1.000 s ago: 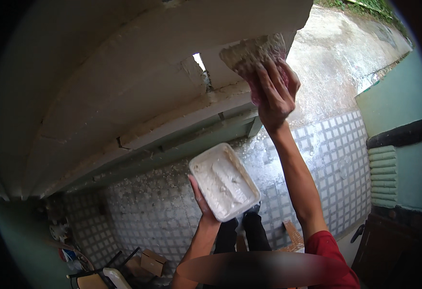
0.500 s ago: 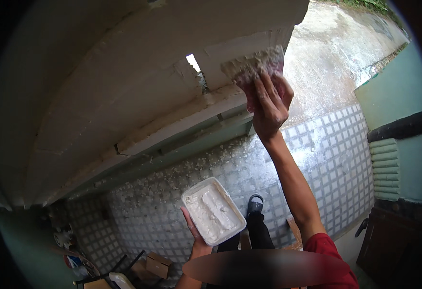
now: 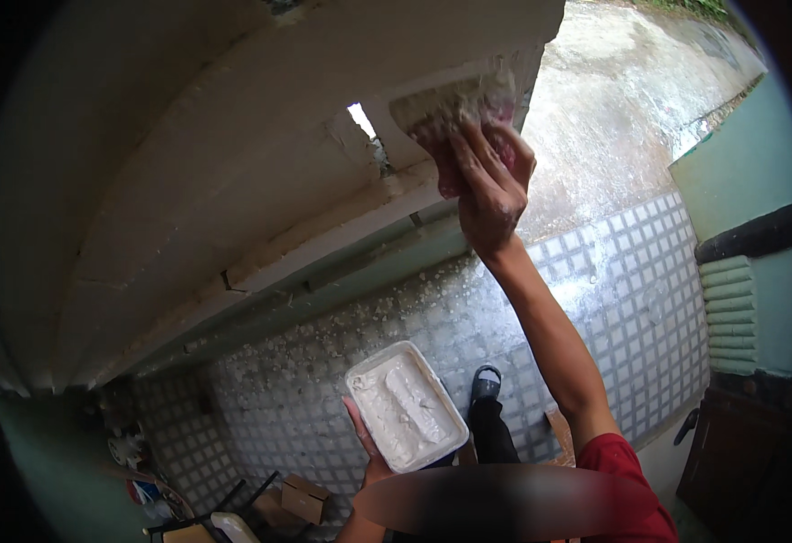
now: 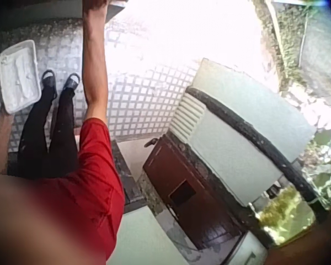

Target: The recorder uses a putty knife to apply white plaster to gaps in a concrete ceiling.

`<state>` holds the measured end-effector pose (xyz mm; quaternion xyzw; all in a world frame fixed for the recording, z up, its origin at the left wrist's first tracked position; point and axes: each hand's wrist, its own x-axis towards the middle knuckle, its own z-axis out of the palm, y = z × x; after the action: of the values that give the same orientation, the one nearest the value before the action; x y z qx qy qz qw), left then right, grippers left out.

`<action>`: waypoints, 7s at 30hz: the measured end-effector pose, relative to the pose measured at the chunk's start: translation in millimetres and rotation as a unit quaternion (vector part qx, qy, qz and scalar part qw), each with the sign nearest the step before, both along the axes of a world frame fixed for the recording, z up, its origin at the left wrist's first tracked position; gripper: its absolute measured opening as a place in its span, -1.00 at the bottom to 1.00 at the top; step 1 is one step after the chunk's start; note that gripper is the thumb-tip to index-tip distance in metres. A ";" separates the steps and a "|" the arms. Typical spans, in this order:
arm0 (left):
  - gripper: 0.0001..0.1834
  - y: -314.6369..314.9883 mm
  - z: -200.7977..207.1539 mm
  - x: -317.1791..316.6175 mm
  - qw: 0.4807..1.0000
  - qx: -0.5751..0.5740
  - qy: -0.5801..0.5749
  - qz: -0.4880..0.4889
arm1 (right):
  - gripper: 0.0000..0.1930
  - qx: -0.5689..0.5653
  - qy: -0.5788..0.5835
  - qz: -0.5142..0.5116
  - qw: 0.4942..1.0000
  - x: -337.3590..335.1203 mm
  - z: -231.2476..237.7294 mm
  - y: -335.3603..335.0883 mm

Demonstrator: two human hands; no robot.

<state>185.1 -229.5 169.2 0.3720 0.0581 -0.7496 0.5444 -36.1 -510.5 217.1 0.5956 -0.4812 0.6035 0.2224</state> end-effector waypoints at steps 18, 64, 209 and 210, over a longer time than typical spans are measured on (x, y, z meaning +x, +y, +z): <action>0.17 29.2 -0.4 14.0 1.000 -0.014 0.005 -0.014 | -0.64 0.036 0.025 -0.004 0.999 5.1 -2.5 -0.7; 0.20 25.9 53.5 8.0 0.994 -0.035 0.104 0.014 | -0.67 0.253 -0.490 0.082 0.830 20.9 33.9 -11.3; 0.20 58.5 67.8 21.9 0.996 -0.032 0.084 0.027 | -0.32 0.170 -0.131 0.029 0.976 47.7 56.4 27.0; 0.20 56.7 68.4 20.3 0.995 -0.039 0.093 0.020 | -0.38 0.190 -0.131 0.045 0.972 53.9 65.2 33.7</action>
<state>205.4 -172.8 237.6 0.2776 0.0863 -0.7716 0.5658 17.8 -476.8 282.3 0.5643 -0.5847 0.5827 0.0125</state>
